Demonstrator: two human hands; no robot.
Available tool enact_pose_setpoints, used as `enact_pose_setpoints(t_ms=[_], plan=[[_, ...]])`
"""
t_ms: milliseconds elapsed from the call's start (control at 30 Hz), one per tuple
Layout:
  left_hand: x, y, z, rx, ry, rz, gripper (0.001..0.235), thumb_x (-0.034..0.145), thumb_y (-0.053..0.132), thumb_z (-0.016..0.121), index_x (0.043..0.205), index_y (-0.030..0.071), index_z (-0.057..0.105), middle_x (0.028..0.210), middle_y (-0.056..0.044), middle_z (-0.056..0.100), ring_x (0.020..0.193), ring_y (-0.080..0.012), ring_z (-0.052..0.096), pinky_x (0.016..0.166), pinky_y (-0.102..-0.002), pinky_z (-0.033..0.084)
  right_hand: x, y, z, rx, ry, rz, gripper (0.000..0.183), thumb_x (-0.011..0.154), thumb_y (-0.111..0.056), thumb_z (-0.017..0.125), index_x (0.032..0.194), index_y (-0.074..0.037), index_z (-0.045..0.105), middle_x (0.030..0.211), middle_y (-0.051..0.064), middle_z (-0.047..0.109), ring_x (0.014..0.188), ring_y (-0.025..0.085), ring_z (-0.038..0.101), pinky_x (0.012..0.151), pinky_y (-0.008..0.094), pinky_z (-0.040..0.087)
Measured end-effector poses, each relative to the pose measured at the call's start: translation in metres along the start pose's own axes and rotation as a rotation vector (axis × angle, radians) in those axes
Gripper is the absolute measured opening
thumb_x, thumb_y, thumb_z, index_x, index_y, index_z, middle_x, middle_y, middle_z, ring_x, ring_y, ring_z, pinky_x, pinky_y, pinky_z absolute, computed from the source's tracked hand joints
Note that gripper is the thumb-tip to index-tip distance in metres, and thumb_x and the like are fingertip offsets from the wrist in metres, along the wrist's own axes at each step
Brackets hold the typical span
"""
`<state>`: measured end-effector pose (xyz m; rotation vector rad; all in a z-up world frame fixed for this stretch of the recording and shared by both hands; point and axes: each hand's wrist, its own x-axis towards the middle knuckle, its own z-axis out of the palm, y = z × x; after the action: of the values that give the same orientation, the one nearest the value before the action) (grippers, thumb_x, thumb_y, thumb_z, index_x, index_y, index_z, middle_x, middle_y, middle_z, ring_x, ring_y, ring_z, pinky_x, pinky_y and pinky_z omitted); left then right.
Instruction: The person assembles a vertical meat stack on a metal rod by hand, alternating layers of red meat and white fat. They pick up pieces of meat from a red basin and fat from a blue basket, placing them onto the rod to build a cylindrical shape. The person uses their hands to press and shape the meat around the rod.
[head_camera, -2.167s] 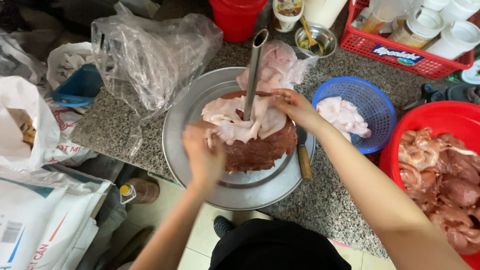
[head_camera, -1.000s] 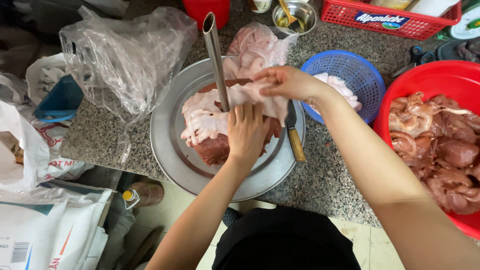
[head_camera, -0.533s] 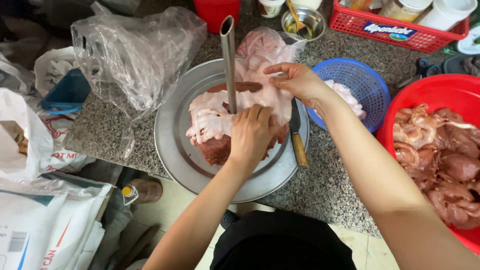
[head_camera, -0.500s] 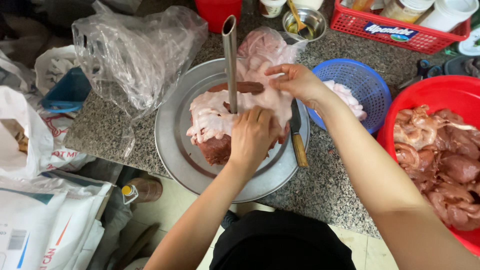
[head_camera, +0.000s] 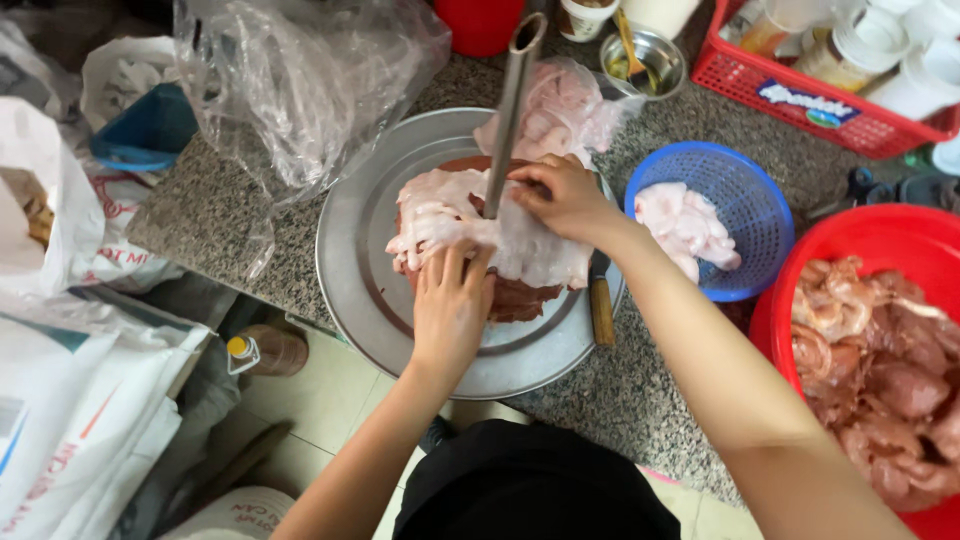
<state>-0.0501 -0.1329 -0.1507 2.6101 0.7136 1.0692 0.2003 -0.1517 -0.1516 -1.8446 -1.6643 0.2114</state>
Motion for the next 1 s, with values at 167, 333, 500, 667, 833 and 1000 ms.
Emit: enact_pose_setpoints(t_ms=[167,333,500,667,833,1000], plan=[[0.012,-0.022,0.019,0.116,-0.069,0.074,0.031,0.083,0.013,0.068,0.113,0.005,0.067,0.11,-0.011,0.059,0.105,-0.0301,0.057,0.094,-0.044,0.047,0.025,-0.027,-0.004,-0.224,-0.281,0.266,0.037,0.09,-0.05,0.076,0.1,-0.014,0.078,0.083,0.01,0.069,0.1,0.028,0.059,0.092,0.044,0.038],[0.019,-0.018,0.022,0.108,-0.145,0.068,0.024,0.079,0.017,0.067,0.1,0.005,0.067,0.098,-0.013,0.059,0.097,-0.0314,0.059,0.086,-0.045,0.047,0.042,-0.009,0.002,-0.032,-0.318,0.256,0.043,0.085,-0.055,0.076,0.088,-0.012,0.075,0.075,0.008,0.07,0.074,0.022,0.07,0.069,0.038,0.051],[0.011,0.005,0.021,0.08,-0.329,-0.079,0.014,0.087,0.011,0.063,0.099,0.004,0.066,0.099,-0.013,0.061,0.098,-0.0311,0.061,0.085,-0.044,0.048,0.043,0.019,0.016,-0.22,0.007,-0.171,0.037,0.085,-0.04,0.08,0.082,-0.004,0.073,0.073,0.01,0.071,0.07,0.023,0.069,0.071,0.038,0.052],[-0.011,0.019,0.019,-0.021,-0.124,-0.056,0.033,0.085,0.013,0.065,0.115,-0.001,0.066,0.108,-0.017,0.06,0.103,-0.0329,0.059,0.095,-0.045,0.047,0.042,0.024,0.019,0.032,0.002,0.082,0.018,0.091,-0.025,0.07,0.086,-0.008,0.074,0.082,0.002,0.075,0.079,0.02,0.072,0.076,0.037,0.054],[-0.026,0.008,0.004,0.074,0.133,-0.093,0.044,0.081,0.009,0.064,0.125,0.003,0.065,0.125,-0.018,0.057,0.121,-0.0349,0.054,0.109,-0.048,0.042,0.054,0.011,0.02,-0.019,0.055,0.054,0.017,0.095,-0.024,0.075,0.101,-0.008,0.076,0.087,0.006,0.076,0.083,0.021,0.072,0.09,0.042,0.044],[-0.031,-0.008,0.006,0.004,0.051,-0.107,0.037,0.082,0.011,0.067,0.118,0.003,0.064,0.121,-0.017,0.057,0.124,-0.0365,0.053,0.113,-0.05,0.04,0.069,0.0,0.015,-0.146,-0.134,0.054,0.029,0.086,-0.038,0.084,0.1,-0.013,0.079,0.095,0.01,0.072,0.096,0.026,0.067,0.1,0.041,0.044]])
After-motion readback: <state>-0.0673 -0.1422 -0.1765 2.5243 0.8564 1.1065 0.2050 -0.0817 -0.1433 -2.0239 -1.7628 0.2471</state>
